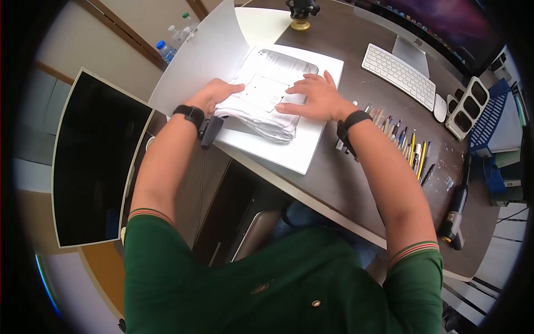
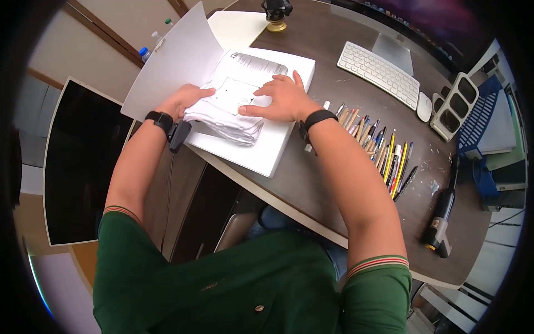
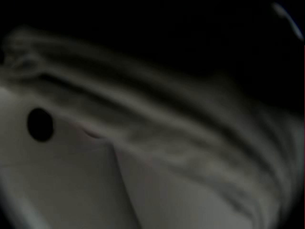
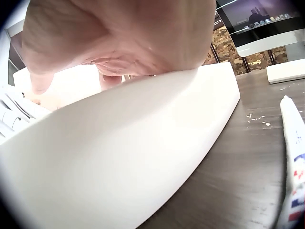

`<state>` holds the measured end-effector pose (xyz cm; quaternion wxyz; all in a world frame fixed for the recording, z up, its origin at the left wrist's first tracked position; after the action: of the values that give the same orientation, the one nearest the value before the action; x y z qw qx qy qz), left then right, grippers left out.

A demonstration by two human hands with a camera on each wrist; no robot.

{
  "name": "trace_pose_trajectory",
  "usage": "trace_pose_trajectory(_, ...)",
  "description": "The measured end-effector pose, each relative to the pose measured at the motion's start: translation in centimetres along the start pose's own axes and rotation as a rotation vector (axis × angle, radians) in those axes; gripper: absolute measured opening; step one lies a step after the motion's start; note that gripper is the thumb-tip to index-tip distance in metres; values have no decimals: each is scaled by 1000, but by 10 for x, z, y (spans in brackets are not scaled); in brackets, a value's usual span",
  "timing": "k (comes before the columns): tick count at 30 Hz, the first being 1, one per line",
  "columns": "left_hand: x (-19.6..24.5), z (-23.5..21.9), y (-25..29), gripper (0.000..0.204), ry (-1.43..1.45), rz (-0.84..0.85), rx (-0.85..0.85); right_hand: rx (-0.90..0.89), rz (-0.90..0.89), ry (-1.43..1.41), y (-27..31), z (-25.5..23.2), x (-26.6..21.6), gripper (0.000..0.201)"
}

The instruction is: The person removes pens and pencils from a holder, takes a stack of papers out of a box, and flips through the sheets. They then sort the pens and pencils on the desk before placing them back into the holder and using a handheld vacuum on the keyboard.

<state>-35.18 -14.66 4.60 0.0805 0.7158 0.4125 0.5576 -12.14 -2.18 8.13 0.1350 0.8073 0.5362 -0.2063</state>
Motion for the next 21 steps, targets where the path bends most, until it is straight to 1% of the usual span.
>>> trace_pose_trajectory(2, 0, -1, -5, 54, 8, -11, 6, -78, 7, -14, 0, 0, -1, 104)
trace_pose_trajectory(5, -4, -6, -19, 56, -323, 56, 149, -159, 1, -3, 2, 4, -3, 106)
trace_pose_trajectory(7, -10, -7, -27, 63, -268, 25, 150, -188, -21, 31, 5, 7, -7, 107)
trace_pose_trajectory(8, -13, -7, -29, 67, -240, 12, 148, -211, -28, 37, 8, 7, -9, 103)
trace_pose_trajectory(10, -16, -6, -29, 69, -228, 20, 163, -261, -44, 47, 14, 6, -14, 95)
trace_pose_trajectory(14, -15, -4, -21, 74, -267, 68, 210, -288, -72, 129, 23, 13, -19, 89)
trace_pose_trajectory(17, -6, -4, -7, 79, -432, 149, 318, -276, -54, 129, 25, 13, -25, 83)
trace_pose_trajectory(20, -5, -3, 2, 80, -497, 209, 358, -280, -46, 121, 26, 15, -25, 75)
trace_pose_trajectory(21, -3, -1, 1, 79, -531, 229, 345, -282, -47, 128, 27, 16, -25, 74)
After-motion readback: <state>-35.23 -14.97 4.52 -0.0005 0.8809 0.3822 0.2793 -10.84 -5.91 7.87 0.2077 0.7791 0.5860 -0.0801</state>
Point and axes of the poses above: each hand's wrist, its own y-axis away from the middle knuckle, its own z-axis out of the palm, x = y × z, the point moved 9 cm from there along -y, towards the middle knuckle, and after that the axes turned 1 degree about y, right-handed, at the moved point
